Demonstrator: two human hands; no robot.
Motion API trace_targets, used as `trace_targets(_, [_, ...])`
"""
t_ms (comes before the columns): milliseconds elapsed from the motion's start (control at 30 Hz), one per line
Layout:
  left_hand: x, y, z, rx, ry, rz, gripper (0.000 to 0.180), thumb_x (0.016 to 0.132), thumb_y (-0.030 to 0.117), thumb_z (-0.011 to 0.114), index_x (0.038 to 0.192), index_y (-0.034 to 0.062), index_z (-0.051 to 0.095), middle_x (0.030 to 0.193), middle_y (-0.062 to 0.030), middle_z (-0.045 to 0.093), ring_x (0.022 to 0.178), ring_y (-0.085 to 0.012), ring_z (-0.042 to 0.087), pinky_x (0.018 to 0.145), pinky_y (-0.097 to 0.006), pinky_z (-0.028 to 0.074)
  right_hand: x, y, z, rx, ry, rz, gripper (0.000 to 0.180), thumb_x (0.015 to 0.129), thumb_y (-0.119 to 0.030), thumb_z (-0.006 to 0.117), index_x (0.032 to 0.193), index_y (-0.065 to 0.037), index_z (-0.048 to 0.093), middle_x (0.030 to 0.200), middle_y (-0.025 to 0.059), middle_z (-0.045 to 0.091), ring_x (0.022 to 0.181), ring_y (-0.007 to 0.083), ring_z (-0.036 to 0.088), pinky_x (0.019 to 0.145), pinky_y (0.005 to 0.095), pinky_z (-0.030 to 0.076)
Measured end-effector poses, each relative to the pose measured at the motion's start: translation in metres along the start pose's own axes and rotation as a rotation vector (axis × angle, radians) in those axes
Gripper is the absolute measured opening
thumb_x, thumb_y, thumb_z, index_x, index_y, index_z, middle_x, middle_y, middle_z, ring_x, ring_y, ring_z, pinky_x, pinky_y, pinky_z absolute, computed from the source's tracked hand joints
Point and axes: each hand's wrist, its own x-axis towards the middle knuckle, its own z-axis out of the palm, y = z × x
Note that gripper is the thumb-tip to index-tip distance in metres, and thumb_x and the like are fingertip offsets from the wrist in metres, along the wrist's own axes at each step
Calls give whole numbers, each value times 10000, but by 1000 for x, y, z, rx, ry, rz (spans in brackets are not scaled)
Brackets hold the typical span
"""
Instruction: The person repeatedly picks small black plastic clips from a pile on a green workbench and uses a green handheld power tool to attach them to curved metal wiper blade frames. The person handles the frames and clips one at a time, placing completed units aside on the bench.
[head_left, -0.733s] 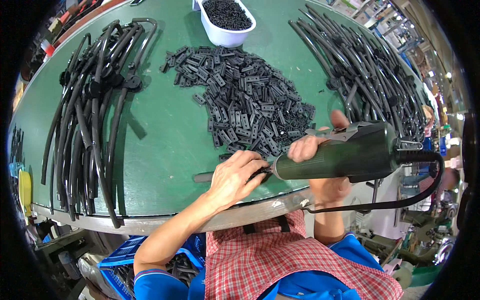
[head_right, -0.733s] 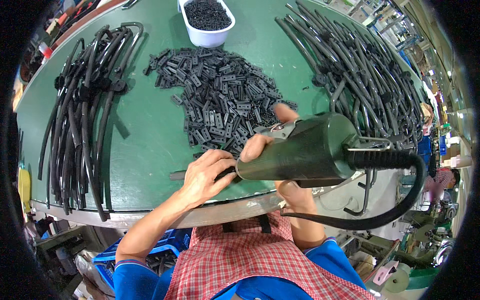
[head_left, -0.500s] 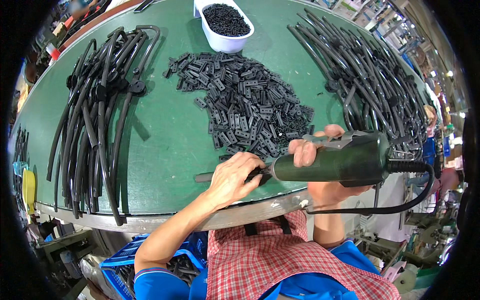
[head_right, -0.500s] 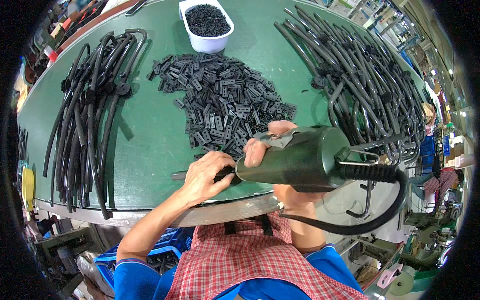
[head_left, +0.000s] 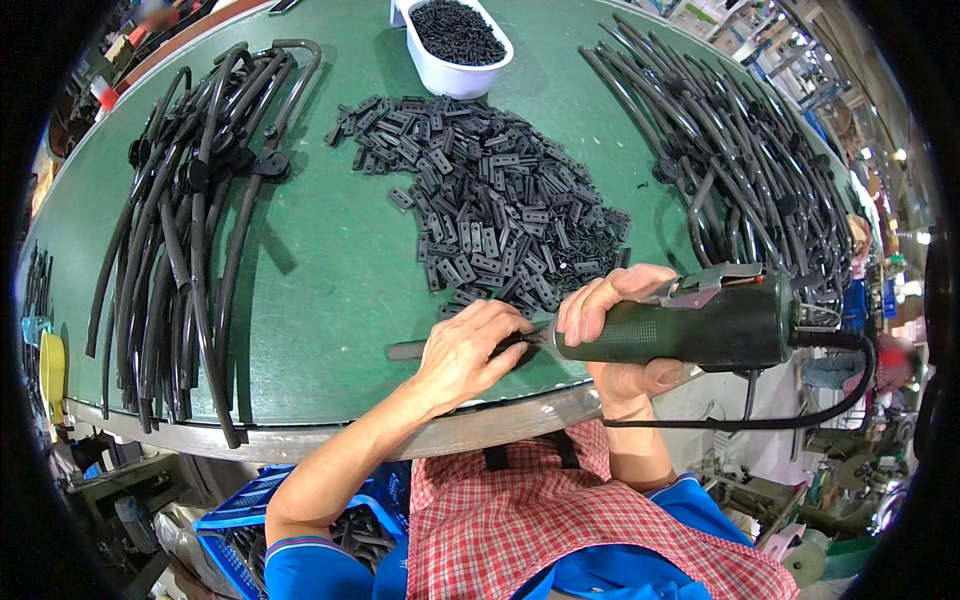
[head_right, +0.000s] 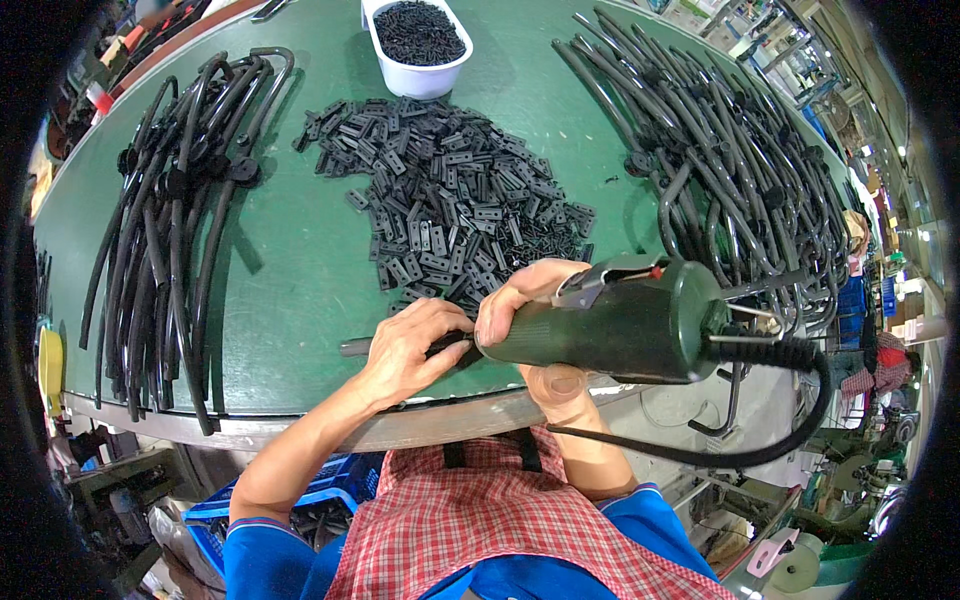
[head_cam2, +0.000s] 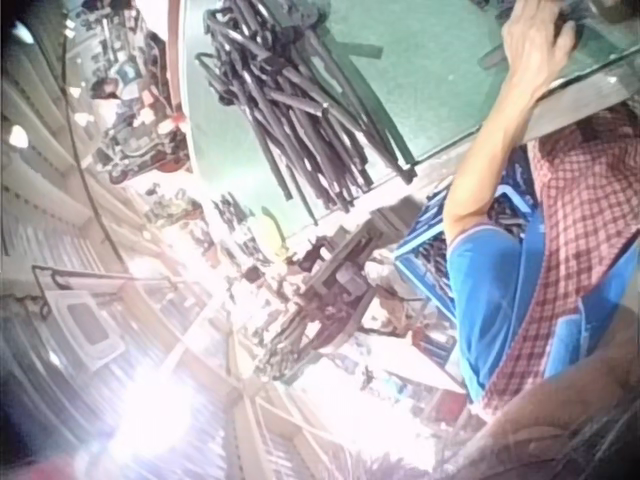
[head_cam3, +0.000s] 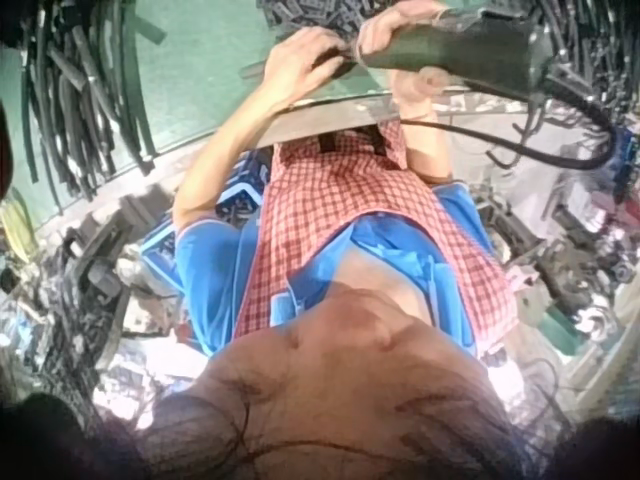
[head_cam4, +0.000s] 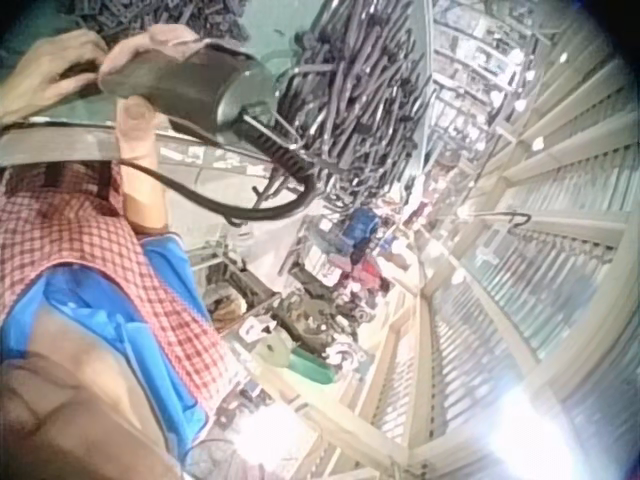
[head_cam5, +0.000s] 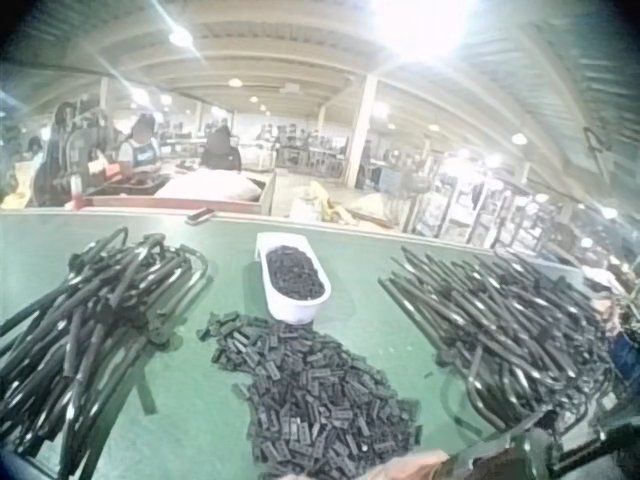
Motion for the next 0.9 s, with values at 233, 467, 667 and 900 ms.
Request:
trace_targets(233, [2,3,0,3,51,42,186,786,136,664,953,63,629,983,-86,627,898,-266,605,752,-368,498,0,-4,0,86,96,-2,891,680,-774,593,1190,-66,416,670,42,518,587,180,533,564,336,460])
trace_targets(467, [6,4,3,-46,23,-16,137,806,125,668,913,57,615,929,-81,613,842,-254,598,722,-350,488,-33,-17,-53,295,544,259,741,851,-717,432,1260,-99,422,692,21,473,602,161,499,588,339,433])
trace_targets(667, [34,21,-13,156,-117,211,183,777,65,693,910,35,572,940,-112,598,885,-302,579,763,-385,480,-59,-7,-67,88,510,451,708,935,-569,425,1328,19,396,1091,180,636,554,149,581,503,283,506])
trace_targets(900, [31,39,3,265,-154,179,183,793,-26,613,957,29,553,923,-143,590,881,-321,596,759,-396,493,-58,-3,-80,177,440,540,749,880,-614,496,1268,26,457,1128,205,626,606,158,620,504,262,504])
